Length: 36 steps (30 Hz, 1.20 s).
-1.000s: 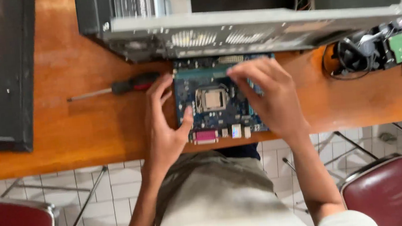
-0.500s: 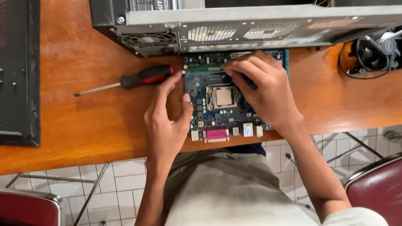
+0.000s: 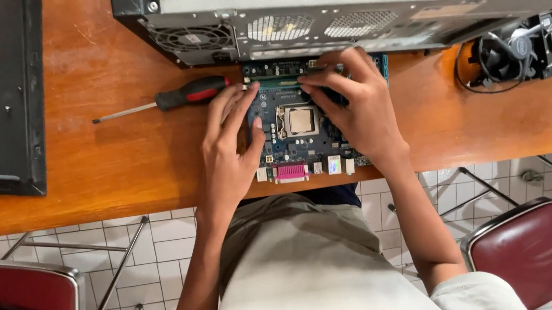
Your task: Installing RAM modules and a CPU cooler onto a motherboard and then placing the motherboard into a computer case.
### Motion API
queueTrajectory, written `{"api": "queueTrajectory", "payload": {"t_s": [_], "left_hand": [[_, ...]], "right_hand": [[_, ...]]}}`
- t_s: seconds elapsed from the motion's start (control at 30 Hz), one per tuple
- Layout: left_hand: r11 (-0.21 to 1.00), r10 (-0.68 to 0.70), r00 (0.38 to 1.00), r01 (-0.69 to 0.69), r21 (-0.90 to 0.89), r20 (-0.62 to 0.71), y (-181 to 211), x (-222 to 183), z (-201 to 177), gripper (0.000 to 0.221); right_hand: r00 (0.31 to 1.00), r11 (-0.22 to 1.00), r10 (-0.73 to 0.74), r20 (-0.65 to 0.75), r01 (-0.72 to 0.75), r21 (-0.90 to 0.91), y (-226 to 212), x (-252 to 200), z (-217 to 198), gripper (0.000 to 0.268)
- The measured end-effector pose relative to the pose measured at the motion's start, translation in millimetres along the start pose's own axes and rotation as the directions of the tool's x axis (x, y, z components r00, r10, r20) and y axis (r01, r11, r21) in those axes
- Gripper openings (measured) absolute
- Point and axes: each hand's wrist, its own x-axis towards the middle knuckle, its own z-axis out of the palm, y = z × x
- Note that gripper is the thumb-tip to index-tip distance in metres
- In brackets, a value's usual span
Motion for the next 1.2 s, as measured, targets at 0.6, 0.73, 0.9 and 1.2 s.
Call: {"api": "queueTrajectory", "payload": {"t_s": [0.6, 0.73, 0.9, 1.2], "left_hand": [[0.901, 0.110, 0.963, -0.202, 0.384, 0.247, 26.1, -1.6, 3.3, 0.060], [0.863, 0.151, 0.961, -0.243, 0.442, 0.233, 28.6, 0.8, 13.4, 0.055], [0.883, 0.118, 0.970, -0.200, 0.425, 0.213, 23.2, -1.8, 16.4, 0.054], [0.913, 0.117, 0.972, -0.186, 0.362, 0.204, 17.2, -2.8, 17.4, 0.052]], "right_hand": [[0.980, 0.977, 0.200, -0.022, -0.201, -0.075, -4.3, -35.3, -22.8, 0.025], [0.985, 0.980, 0.153, -0.075, -0.161, -0.118, -5.6, -28.3, -19.2, 0.012], [0.985, 0.977, 0.153, -0.084, -0.164, -0.139, -4.8, -23.9, -19.9, 0.005], [0.987, 0.981, 0.140, -0.080, -0.149, -0.128, -8.1, -22.2, -17.1, 0.009]]}}
